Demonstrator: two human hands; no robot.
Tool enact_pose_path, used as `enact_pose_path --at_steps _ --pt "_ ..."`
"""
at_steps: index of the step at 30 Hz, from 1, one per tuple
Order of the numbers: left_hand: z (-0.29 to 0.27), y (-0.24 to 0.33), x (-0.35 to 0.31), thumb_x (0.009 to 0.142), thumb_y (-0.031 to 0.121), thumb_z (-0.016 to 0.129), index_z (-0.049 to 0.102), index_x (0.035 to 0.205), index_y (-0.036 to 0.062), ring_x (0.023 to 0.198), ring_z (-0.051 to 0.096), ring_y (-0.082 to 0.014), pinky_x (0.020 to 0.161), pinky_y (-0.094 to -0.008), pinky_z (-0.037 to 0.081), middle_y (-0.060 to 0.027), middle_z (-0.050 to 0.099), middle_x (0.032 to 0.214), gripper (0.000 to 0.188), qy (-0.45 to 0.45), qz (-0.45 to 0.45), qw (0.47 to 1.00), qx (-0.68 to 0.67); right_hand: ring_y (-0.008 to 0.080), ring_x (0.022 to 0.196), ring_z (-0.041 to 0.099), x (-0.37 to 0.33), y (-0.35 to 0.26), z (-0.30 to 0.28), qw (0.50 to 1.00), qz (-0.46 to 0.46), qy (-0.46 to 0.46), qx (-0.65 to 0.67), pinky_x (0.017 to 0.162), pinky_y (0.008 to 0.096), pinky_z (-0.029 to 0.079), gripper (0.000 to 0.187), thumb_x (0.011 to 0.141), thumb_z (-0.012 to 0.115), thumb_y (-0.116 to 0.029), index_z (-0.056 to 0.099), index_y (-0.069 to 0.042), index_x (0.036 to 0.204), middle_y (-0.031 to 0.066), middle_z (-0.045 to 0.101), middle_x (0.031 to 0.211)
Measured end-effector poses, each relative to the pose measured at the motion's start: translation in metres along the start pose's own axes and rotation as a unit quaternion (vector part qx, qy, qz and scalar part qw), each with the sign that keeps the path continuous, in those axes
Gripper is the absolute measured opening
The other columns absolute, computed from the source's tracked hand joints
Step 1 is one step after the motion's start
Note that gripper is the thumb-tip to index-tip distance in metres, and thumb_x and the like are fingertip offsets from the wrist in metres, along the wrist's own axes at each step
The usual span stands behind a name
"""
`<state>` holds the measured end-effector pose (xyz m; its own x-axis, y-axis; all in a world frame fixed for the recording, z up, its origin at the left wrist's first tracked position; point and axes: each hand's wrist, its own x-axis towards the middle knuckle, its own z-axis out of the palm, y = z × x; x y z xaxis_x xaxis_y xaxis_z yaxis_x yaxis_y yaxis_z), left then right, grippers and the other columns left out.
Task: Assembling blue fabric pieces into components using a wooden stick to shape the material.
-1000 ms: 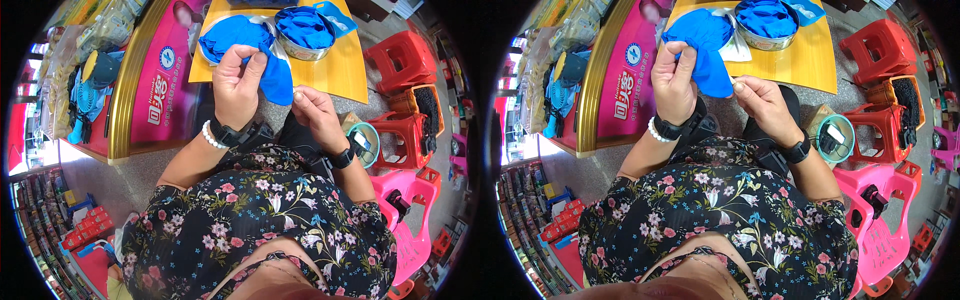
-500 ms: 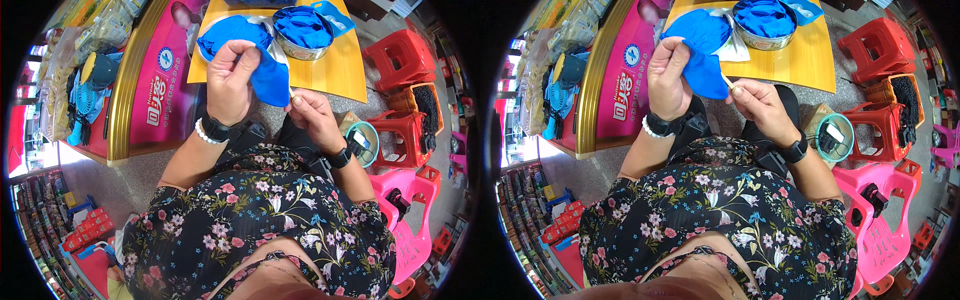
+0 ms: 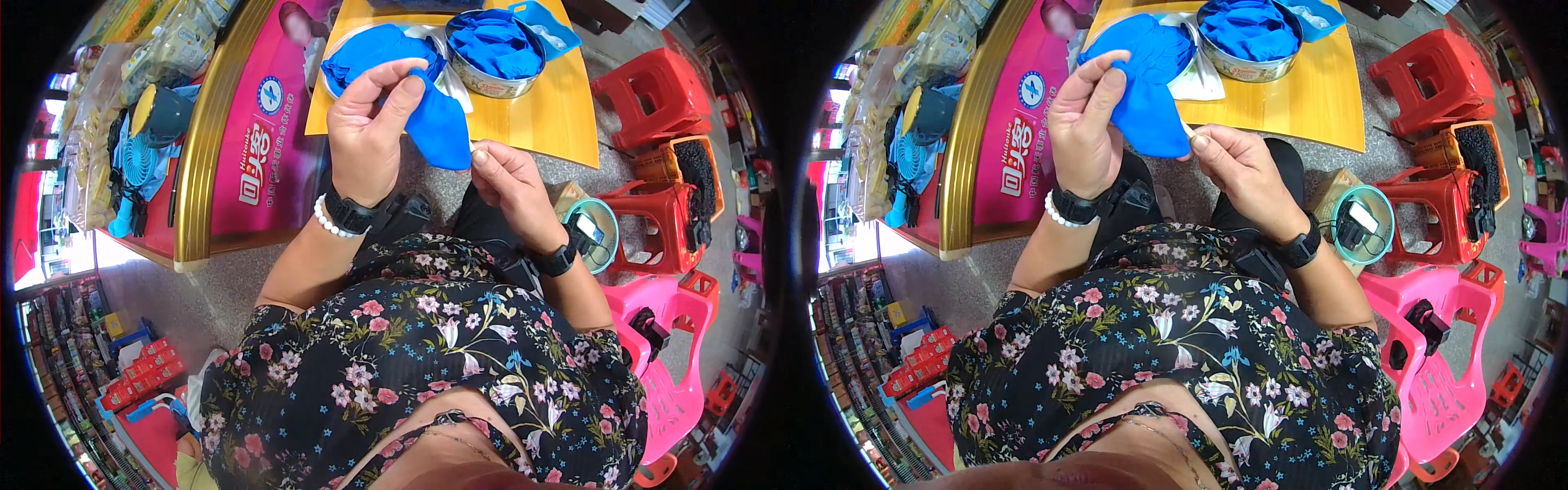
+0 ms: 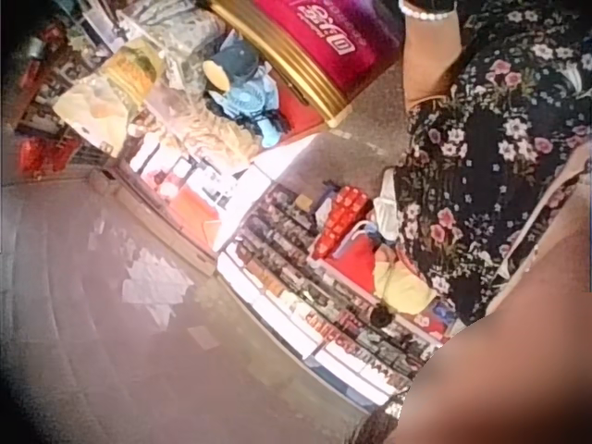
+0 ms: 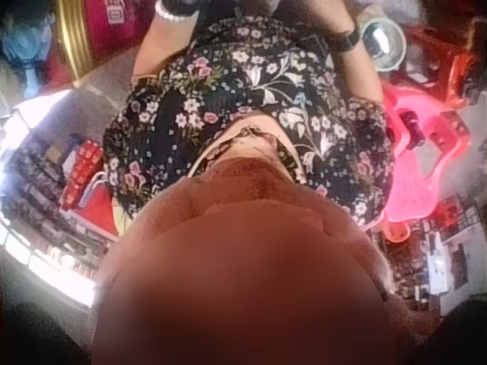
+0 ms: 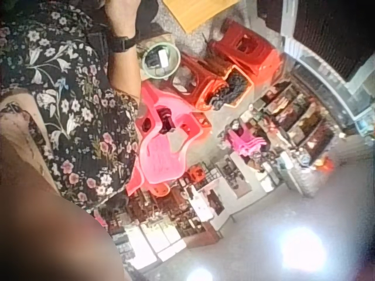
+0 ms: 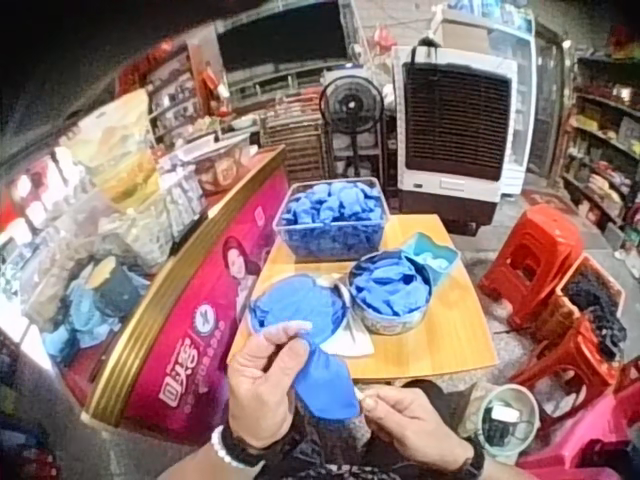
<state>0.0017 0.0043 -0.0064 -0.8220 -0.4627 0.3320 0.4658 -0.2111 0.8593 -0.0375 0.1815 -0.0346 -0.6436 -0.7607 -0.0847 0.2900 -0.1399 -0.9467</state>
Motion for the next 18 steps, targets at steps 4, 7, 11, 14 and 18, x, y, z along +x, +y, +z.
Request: enact_pose_path --at_steps 4,7,11,14,18 --pt "0.0 0.006 0.002 0.087 0.007 0.062 0.066 0.1 0.0004 0.081 0.057 -0.0056 0.074 -0.0188 0.045 -0.002 0.065 0.091 0.015 0.014 -0.038 0.997 -0.058 0.0006 0.054 0.034 0.0 0.001 0.0 0.999 -0.027 -0.006 -0.022 0.047 0.0168 0.025 0.027 0.096 0.049 -0.026 0.063 -0.003 0.09 -0.0077 0.045 0.062" --pt "-0.002 0.008 0.004 0.086 0.008 0.063 0.065 0.099 -0.0001 0.08 0.058 -0.0073 0.075 -0.02 0.046 -0.0042 0.066 0.092 0.016 0.0 -0.067 0.993 -0.102 0.0008 0.054 0.034 -0.002 0.003 -0.003 0.999 -0.037 -0.01 -0.032 0.048 0.0169 0.026 0.027 0.096 0.049 -0.024 0.063 -0.002 0.091 -0.0075 0.046 0.063" --pt "0.006 0.009 -0.001 0.084 0.006 0.065 0.065 0.098 -0.0005 0.077 0.059 -0.0086 0.074 -0.0201 0.047 -0.0062 0.066 0.091 0.016 0.008 -0.079 0.991 -0.107 0.0008 0.054 0.035 -0.003 0.003 -0.002 0.999 -0.033 -0.017 0.003 0.048 0.017 0.026 0.026 0.096 0.049 -0.022 0.063 -0.001 0.093 -0.0078 0.047 0.064" --pt "0.006 0.003 -0.004 0.083 0.004 0.066 0.064 0.094 0.0003 0.075 0.059 -0.0077 0.07 -0.0189 0.047 -0.0051 0.066 0.087 0.012 -0.003 -0.065 0.992 -0.109 0.0006 0.054 0.035 -0.002 0.007 0.004 0.998 -0.061 0.024 -0.008 0.048 0.0171 0.027 0.026 0.095 0.049 -0.022 0.063 0.0 0.095 -0.0076 0.047 0.064" --pt "0.006 0.0 -0.005 0.083 0.004 0.065 0.063 0.091 0.0017 0.076 0.059 -0.0076 0.07 -0.0203 0.047 -0.0046 0.066 0.087 0.008 -0.024 -0.05 0.996 -0.075 0.0004 0.055 0.036 -0.003 0.006 0.005 0.998 -0.054 0.031 0.009 0.048 0.0171 0.027 0.026 0.096 0.05 -0.022 0.063 0.001 0.096 -0.0072 0.047 0.065"
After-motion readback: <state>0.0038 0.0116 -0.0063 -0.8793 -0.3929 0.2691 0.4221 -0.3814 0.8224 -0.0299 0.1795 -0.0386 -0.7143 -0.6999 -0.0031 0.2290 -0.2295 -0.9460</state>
